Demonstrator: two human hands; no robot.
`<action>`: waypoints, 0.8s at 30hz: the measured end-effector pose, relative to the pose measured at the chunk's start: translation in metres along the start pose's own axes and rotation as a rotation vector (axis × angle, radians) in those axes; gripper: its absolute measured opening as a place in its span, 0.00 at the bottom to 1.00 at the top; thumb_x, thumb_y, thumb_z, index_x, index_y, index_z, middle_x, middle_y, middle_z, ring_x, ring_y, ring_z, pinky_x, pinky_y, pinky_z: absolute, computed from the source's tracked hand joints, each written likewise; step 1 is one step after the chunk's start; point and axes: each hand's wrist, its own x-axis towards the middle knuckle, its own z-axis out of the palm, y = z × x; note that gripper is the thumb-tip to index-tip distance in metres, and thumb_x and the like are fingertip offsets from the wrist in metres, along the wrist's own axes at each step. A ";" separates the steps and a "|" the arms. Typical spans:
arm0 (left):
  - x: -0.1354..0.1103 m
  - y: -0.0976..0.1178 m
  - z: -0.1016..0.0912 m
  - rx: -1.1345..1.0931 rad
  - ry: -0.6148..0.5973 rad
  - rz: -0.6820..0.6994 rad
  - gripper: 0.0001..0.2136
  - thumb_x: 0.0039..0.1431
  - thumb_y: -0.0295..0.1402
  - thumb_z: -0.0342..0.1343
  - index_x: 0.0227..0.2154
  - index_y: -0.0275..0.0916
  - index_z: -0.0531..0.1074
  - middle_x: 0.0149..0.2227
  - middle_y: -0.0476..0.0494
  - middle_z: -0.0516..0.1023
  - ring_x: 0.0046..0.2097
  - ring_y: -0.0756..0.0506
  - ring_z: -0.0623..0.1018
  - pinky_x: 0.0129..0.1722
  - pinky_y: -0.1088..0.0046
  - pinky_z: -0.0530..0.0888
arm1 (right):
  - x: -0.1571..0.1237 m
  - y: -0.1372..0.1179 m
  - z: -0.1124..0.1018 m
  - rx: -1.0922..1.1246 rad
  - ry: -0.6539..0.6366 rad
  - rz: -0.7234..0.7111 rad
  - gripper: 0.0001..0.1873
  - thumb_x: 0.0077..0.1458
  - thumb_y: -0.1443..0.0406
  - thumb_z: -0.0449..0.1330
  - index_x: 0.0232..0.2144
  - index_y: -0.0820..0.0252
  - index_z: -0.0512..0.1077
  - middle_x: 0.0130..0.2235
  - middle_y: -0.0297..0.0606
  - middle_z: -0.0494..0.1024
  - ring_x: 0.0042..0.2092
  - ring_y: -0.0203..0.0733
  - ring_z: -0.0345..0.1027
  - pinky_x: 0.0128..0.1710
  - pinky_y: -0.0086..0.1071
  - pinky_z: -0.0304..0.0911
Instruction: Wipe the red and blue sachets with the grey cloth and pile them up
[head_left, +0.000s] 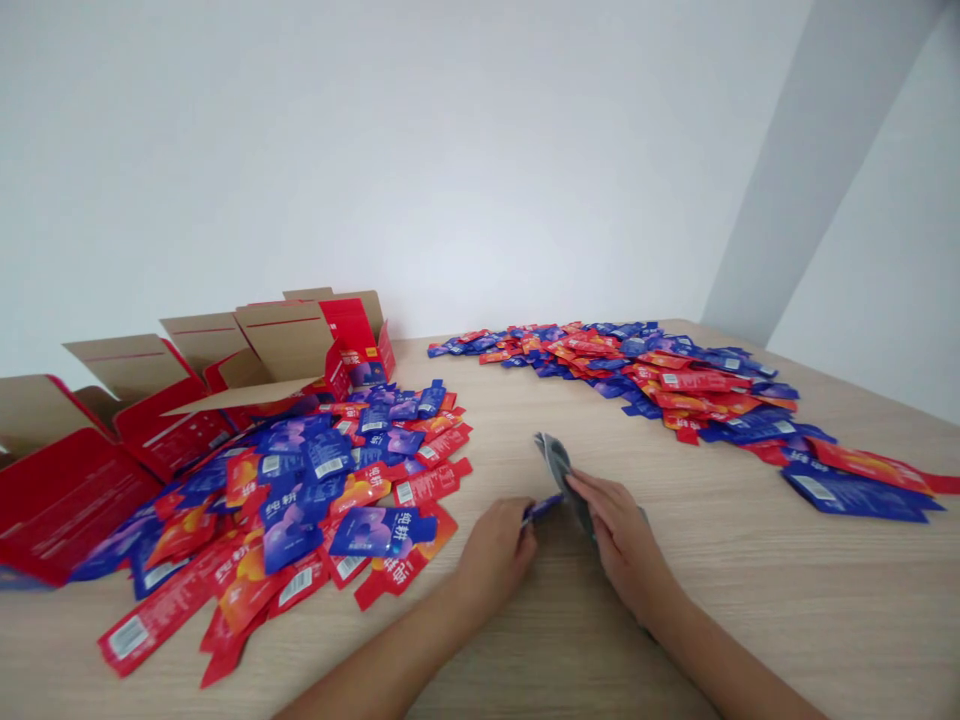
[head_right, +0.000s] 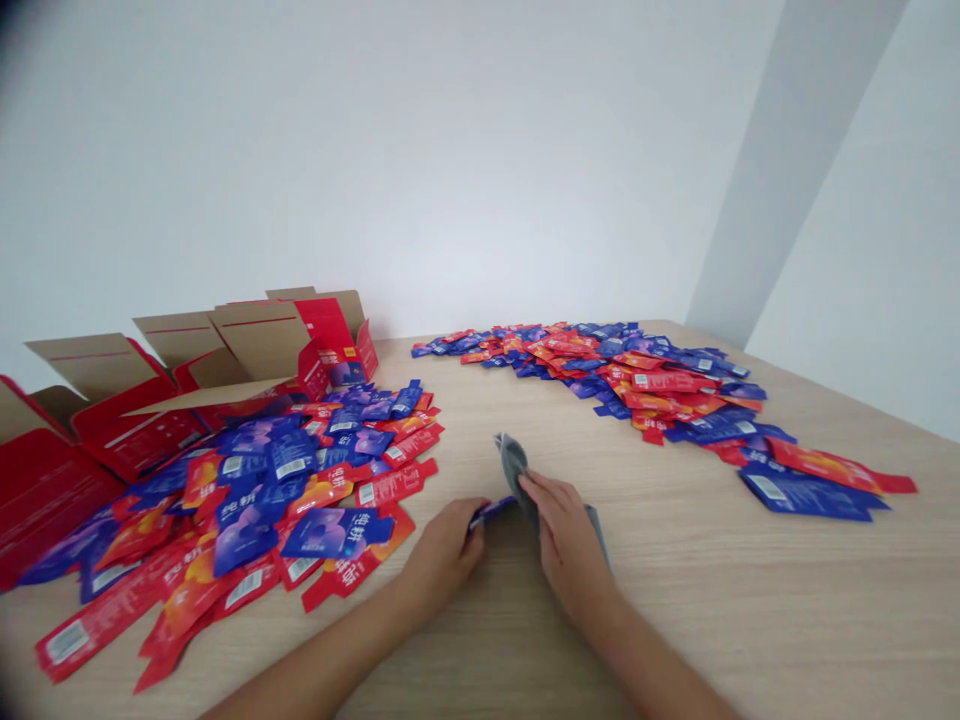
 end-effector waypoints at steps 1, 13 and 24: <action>0.001 -0.002 -0.002 -0.131 0.022 -0.095 0.11 0.55 0.27 0.45 0.40 0.37 0.67 0.38 0.41 0.75 0.41 0.44 0.74 0.43 0.64 0.72 | -0.002 -0.008 0.000 0.009 -0.013 -0.032 0.28 0.52 0.76 0.43 0.54 0.59 0.63 0.54 0.43 0.68 0.55 0.42 0.59 0.54 0.44 0.58; 0.007 -0.014 0.001 -0.760 -0.118 -0.554 0.05 0.51 0.33 0.52 0.31 0.39 0.64 0.16 0.55 0.67 0.13 0.52 0.66 0.09 0.79 0.60 | -0.006 -0.022 0.022 -0.354 -0.370 -0.051 0.35 0.43 0.81 0.45 0.56 0.66 0.62 0.58 0.44 0.64 0.56 0.47 0.57 0.54 0.44 0.59; 0.005 -0.008 -0.002 -0.873 -0.104 -0.566 0.04 0.53 0.33 0.54 0.30 0.40 0.66 0.14 0.53 0.66 0.13 0.51 0.67 0.11 0.80 0.60 | 0.009 -0.009 0.010 -0.357 -0.414 0.088 0.31 0.45 0.79 0.45 0.52 0.65 0.66 0.55 0.43 0.68 0.53 0.48 0.60 0.50 0.45 0.61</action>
